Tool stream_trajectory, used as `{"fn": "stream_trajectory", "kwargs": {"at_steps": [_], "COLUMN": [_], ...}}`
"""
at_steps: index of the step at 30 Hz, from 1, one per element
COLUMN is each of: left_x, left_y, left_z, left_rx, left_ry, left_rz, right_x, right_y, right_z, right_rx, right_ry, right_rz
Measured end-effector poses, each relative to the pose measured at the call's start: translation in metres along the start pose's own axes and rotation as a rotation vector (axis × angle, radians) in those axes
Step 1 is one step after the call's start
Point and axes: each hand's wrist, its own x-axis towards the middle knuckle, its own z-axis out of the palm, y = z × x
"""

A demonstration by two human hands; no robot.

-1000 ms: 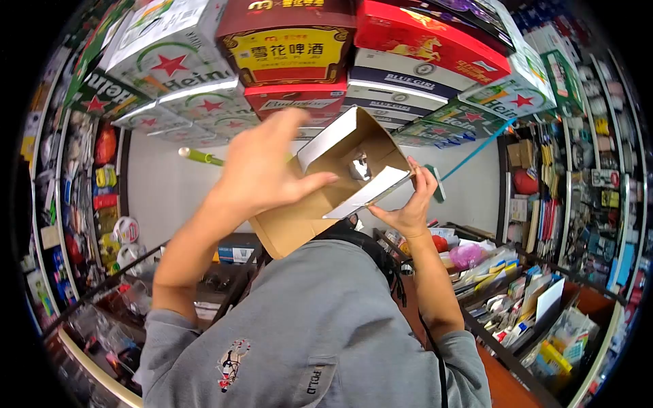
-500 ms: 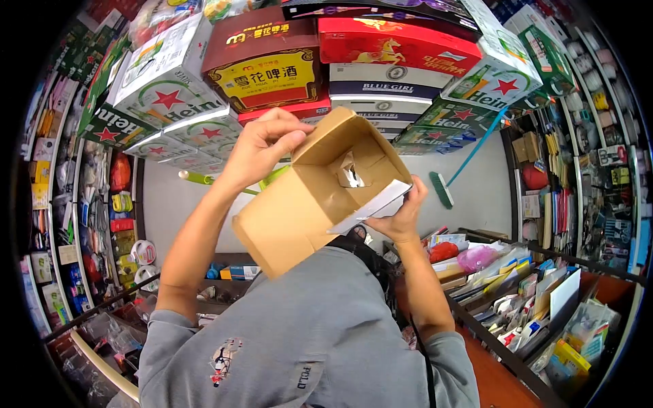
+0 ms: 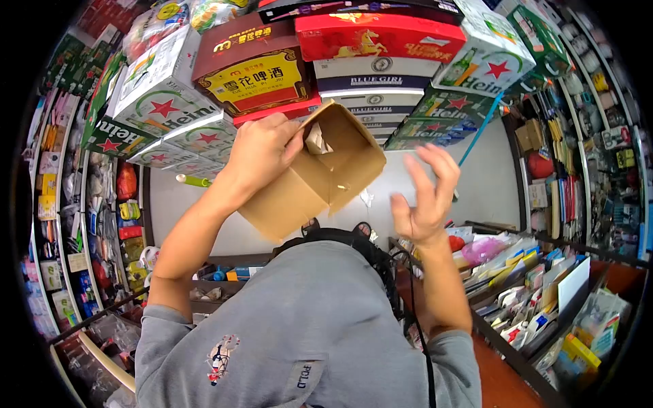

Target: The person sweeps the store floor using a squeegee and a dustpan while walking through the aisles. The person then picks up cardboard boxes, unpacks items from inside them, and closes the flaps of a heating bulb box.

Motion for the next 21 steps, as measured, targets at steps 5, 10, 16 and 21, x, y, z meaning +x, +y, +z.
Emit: {"fn": "stream_trajectory", "kwargs": {"at_steps": [5, 10, 16, 21], "left_x": [0.007, 0.011, 0.011, 0.001], "left_y": [0.011, -0.005, -0.010, -0.008], "left_z": [0.009, 0.005, 0.010, 0.028], "left_rx": [0.107, -0.014, -0.163, -0.062], "left_ry": [-0.041, -0.092, -0.184, -0.262], "left_rz": [0.044, 0.040, 0.038, 0.122], "right_x": [0.041, 0.028, 0.016, 0.024], "right_y": [-0.025, -0.019, -0.010, -0.023], "right_z": [0.004, 0.015, 0.038, 0.055], "right_rx": [-0.102, -0.242, -0.110, 0.184], "right_ry": [-0.586, -0.759, -0.847, -1.041], "right_rz": [-0.194, -0.150, -0.307, 0.109]}}
